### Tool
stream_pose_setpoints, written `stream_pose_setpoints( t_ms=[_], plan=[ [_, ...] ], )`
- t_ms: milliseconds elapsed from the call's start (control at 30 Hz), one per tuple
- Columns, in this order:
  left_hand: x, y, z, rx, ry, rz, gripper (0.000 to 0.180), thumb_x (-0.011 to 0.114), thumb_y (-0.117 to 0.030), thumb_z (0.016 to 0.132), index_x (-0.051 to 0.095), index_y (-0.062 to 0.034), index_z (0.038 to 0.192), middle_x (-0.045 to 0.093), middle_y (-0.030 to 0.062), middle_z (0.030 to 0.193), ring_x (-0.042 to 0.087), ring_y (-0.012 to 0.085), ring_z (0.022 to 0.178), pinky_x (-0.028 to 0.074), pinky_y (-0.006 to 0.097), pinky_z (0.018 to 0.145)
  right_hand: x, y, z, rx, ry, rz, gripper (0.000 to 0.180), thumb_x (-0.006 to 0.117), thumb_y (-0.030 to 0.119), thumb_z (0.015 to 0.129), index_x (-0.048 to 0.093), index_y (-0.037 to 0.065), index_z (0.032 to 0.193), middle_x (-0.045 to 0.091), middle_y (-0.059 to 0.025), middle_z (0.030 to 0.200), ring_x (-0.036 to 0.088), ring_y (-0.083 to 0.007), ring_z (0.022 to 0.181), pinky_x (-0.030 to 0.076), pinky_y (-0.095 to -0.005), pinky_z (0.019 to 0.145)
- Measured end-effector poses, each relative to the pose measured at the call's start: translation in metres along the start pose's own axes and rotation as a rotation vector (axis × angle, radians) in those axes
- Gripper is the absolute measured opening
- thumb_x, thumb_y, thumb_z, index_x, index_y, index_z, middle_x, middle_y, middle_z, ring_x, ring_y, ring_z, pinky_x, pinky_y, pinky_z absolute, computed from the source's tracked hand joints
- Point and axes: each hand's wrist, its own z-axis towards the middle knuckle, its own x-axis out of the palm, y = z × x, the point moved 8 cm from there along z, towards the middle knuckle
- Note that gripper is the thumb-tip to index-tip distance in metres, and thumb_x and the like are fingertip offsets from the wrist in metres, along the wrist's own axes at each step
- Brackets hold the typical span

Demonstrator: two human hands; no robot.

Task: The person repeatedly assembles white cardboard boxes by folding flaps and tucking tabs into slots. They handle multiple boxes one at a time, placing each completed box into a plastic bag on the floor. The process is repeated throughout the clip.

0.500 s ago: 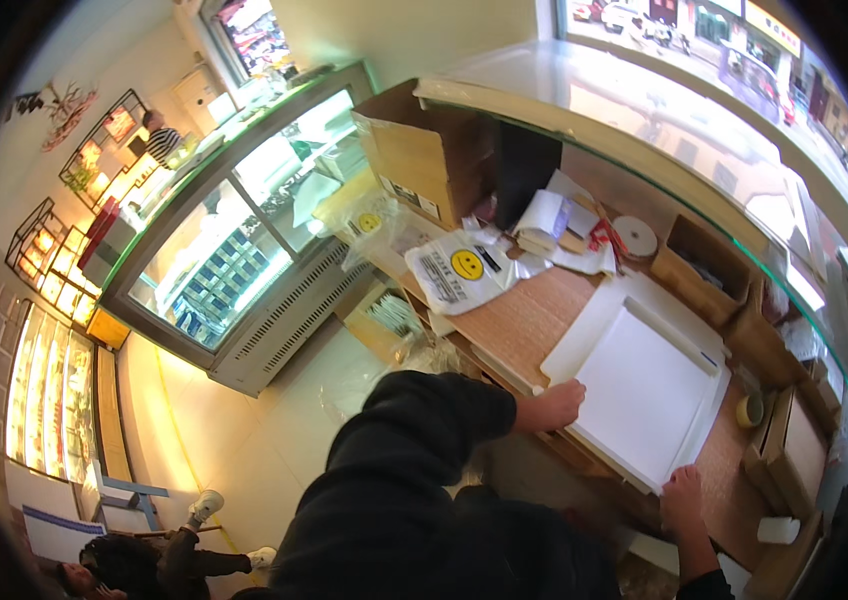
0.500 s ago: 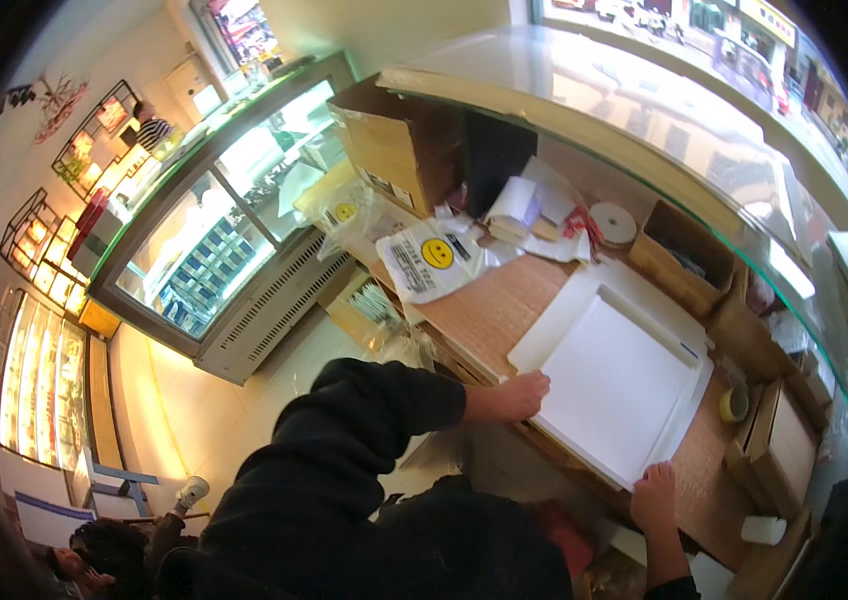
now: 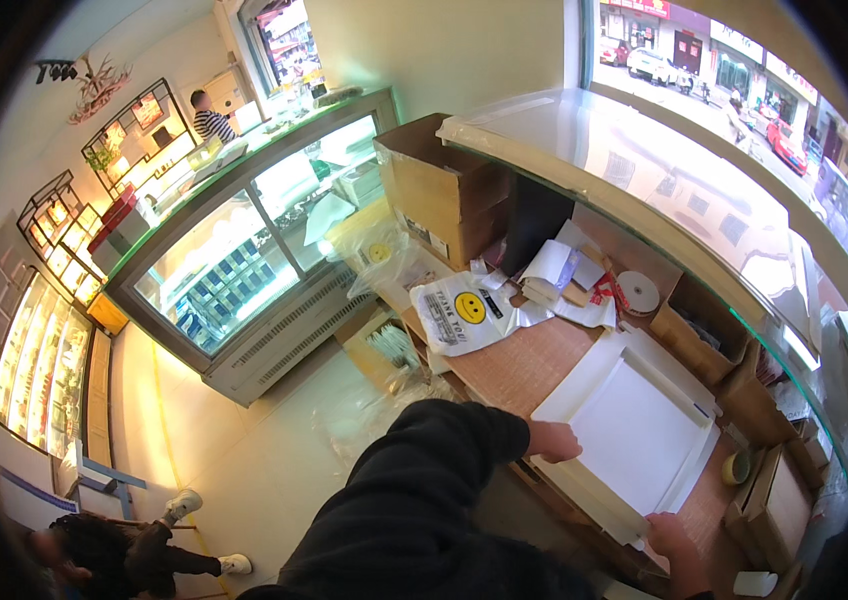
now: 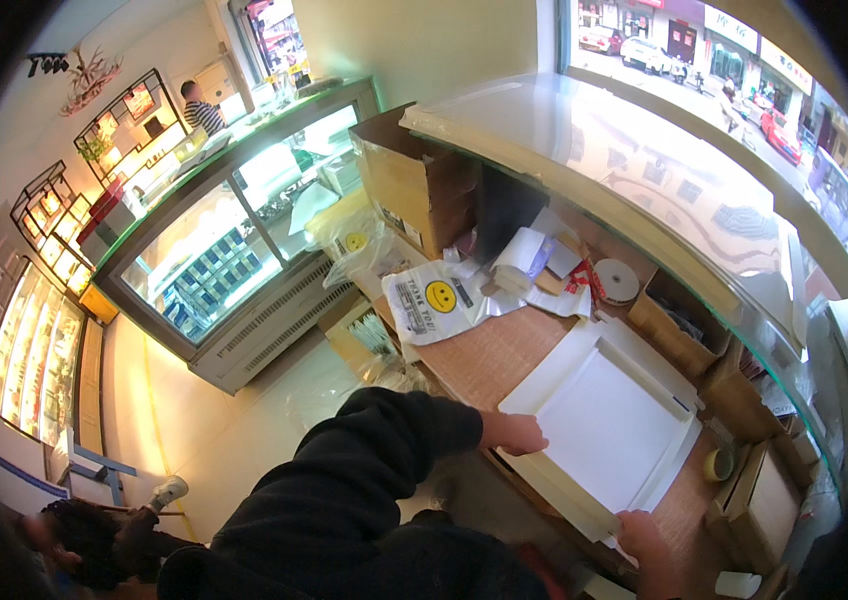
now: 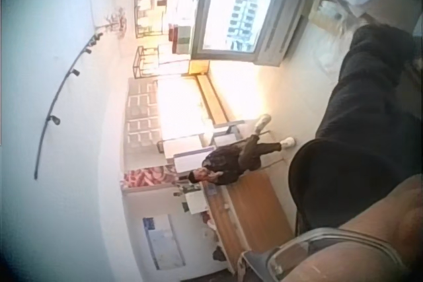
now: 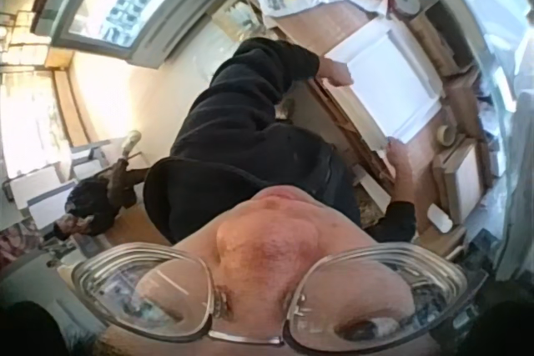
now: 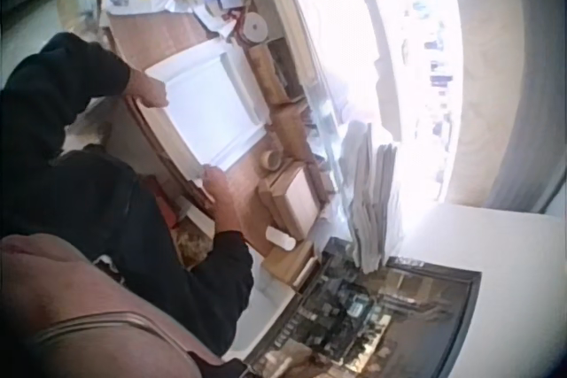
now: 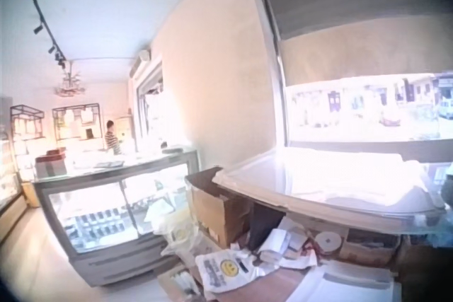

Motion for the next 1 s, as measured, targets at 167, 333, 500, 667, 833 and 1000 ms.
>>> stream_pose_setpoints(
  t_ms=[167,333,500,667,833,1000],
  plan=[
    [-0.007,-0.003,0.000,0.020,-0.440,0.006,0.011,0.055,-0.018,0.081,0.058,-0.0078,0.078,0.061,0.0120,0.074,0.060,0.0281,0.081,0.047,0.040,0.069,-0.015,0.009,0.003,-0.009,-0.359,0.078,0.011,0.062,0.015,0.078,0.066,0.007,0.084,0.064,-0.0153,0.086,0.055,-0.0365,0.091,0.042,-0.0443,0.089],
    [0.006,-0.001,-0.003,-0.083,-0.150,-0.041,0.022,0.061,-0.028,0.080,0.062,-0.0067,0.075,0.062,0.0116,0.076,0.060,0.0283,0.080,0.047,0.040,0.072,-0.008,0.004,0.001,0.041,-0.068,0.041,0.018,0.062,0.023,0.079,0.068,0.007,0.084,0.066,-0.0139,0.089,0.057,-0.0330,0.095,0.040,-0.0441,0.091],
    [0.000,-0.019,-0.010,0.096,-0.131,0.102,0.022,0.067,-0.029,0.074,0.065,-0.0075,0.071,0.063,0.0073,0.070,0.060,0.0268,0.077,0.045,0.040,0.070,-0.004,0.019,-0.010,-0.169,-0.166,-0.062,0.020,0.062,0.026,0.079,0.069,0.008,0.076,0.067,-0.0116,0.081,0.058,-0.0297,0.094,0.040,-0.0439,0.089],
    [0.002,-0.025,-0.010,-0.004,-0.014,0.090,0.015,0.068,-0.024,0.073,0.065,-0.0101,0.069,0.064,0.0059,0.070,0.061,0.0252,0.072,0.042,0.037,0.072,0.005,0.016,-0.014,-0.149,-0.168,-0.165,0.014,0.061,0.021,0.077,0.068,0.008,0.080,0.067,-0.0096,0.084,0.058,-0.0295,0.091,0.041,-0.0436,0.087],
    [-0.017,-0.077,-0.001,0.025,-0.099,0.047,0.013,0.064,-0.024,0.074,0.062,-0.0113,0.071,0.063,0.0070,0.073,0.061,0.0256,0.076,0.042,0.037,0.074,0.014,0.064,-0.007,-0.163,-0.537,0.223,0.007,0.061,0.013,0.077,0.062,0.006,0.079,0.060,-0.0137,0.084,0.054,-0.0339,0.087,0.042,-0.0447,0.080],
    [-0.031,-0.099,-0.012,0.122,-0.271,-0.050,0.016,0.062,-0.025,0.077,0.061,-0.0085,0.078,0.062,0.0082,0.086,0.058,0.0258,0.085,0.041,0.040,0.082,0.023,0.075,0.000,-0.133,-0.653,0.364,0.005,0.062,0.008,0.077,0.059,0.005,0.079,0.055,-0.0148,0.082,0.052,-0.0353,0.085,0.044,-0.0427,0.075]
  ],
)
